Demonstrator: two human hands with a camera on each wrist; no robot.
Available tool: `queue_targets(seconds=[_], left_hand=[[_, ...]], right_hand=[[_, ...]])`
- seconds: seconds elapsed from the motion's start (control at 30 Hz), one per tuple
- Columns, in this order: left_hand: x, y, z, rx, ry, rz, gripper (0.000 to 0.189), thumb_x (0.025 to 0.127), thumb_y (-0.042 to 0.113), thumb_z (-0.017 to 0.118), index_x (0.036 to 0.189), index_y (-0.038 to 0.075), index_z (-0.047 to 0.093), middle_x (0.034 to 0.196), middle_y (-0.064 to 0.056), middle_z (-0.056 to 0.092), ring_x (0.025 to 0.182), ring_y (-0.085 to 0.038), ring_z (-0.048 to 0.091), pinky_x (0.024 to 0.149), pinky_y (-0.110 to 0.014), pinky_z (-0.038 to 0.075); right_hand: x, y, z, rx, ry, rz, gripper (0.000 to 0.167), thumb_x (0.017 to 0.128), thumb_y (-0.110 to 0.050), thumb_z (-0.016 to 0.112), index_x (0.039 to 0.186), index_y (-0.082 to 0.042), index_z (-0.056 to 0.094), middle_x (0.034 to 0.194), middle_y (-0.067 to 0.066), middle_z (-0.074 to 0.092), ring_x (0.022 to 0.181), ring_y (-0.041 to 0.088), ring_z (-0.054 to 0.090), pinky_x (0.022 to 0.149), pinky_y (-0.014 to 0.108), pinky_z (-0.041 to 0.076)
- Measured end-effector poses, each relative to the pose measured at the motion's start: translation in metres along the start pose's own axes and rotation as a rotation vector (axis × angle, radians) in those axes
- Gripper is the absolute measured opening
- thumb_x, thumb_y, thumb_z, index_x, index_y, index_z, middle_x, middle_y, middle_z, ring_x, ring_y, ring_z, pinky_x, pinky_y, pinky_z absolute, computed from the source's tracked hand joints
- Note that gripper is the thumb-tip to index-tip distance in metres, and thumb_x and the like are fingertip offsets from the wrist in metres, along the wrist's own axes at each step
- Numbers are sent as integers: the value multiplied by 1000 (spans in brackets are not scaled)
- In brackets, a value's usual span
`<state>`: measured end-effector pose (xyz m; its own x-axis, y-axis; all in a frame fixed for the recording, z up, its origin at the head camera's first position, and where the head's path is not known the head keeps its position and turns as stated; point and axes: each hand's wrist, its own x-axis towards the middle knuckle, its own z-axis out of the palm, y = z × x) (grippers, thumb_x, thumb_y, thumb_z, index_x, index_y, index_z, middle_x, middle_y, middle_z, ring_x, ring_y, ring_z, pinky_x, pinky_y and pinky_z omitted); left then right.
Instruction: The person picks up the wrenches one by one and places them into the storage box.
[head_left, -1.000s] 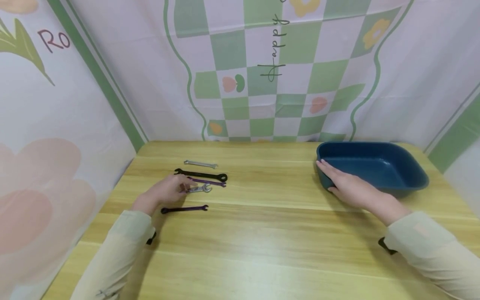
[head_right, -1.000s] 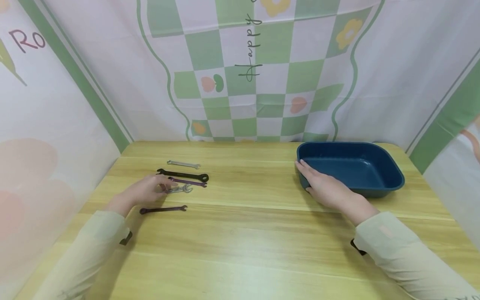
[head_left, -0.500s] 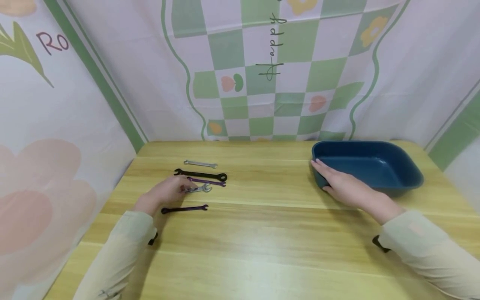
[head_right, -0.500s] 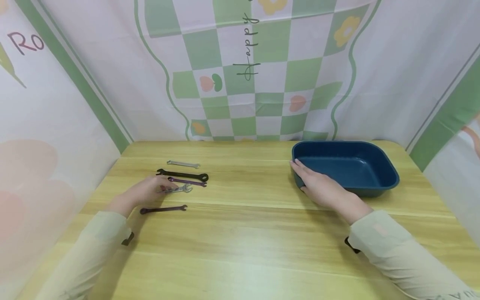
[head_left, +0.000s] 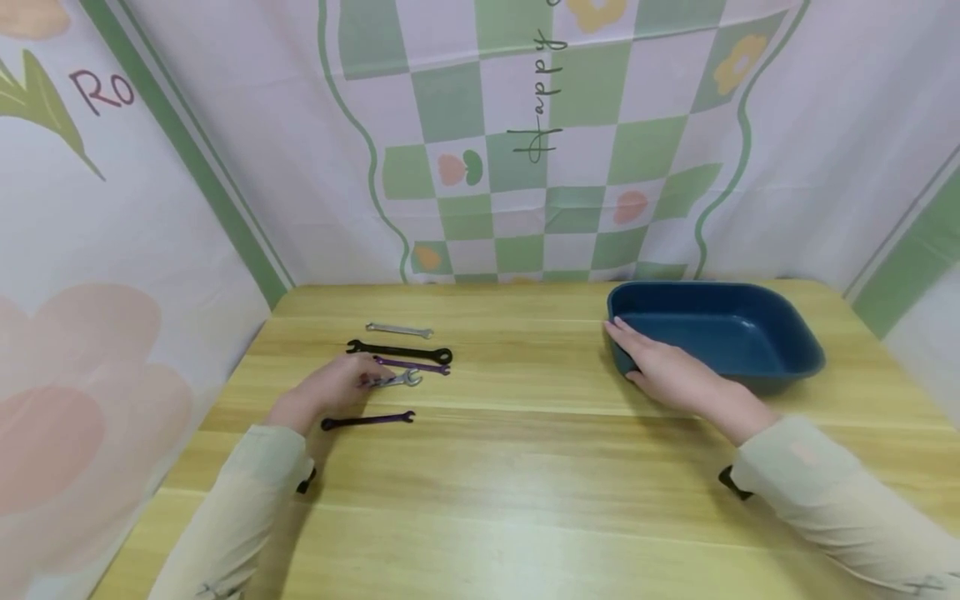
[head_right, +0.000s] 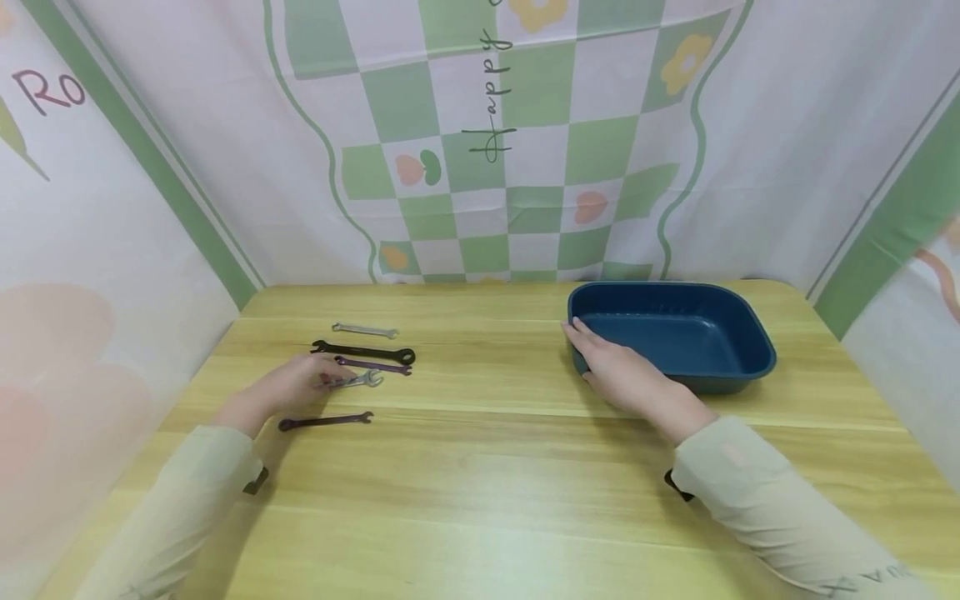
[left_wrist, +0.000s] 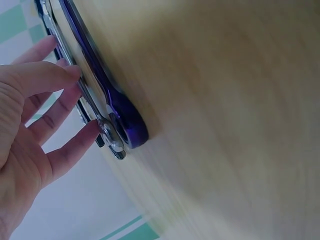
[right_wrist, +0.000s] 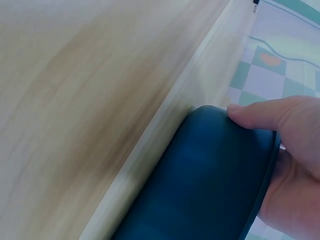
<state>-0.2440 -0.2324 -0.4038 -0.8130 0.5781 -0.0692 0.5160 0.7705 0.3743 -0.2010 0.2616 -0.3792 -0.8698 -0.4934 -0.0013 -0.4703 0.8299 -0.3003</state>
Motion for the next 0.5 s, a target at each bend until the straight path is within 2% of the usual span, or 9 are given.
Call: queue_targets(seconds=[0.13,0.33,0.5], left_hand=[[1,0,1,17,-7,-15,42,91,-14,59,125,7,74,112,-10,68,107,-31,63,96,-49,53],[3,1,2,6,-10,-26,56,80,-21,54,125,6,73,106,-7,66,95,-24,61,89,-44,55],[2,0,3,3,-12,-31,60,77,-22,54,127,6,72,108,-8,65,95,-24,60,88,-44,55]], right_hand=[[3,-4,2,3,-8,21,75,97,1,66,160,4,25,162,31,20,56,13,58,62,36,49],[9,-11,5,7,-6,27,75,97,1,65,160,4,25,163,31,19,47,12,50,58,34,47],[13,-17,7,-2,-5,24,74,97,1,65,160,4,26,163,30,20,50,12,53,61,36,51]])
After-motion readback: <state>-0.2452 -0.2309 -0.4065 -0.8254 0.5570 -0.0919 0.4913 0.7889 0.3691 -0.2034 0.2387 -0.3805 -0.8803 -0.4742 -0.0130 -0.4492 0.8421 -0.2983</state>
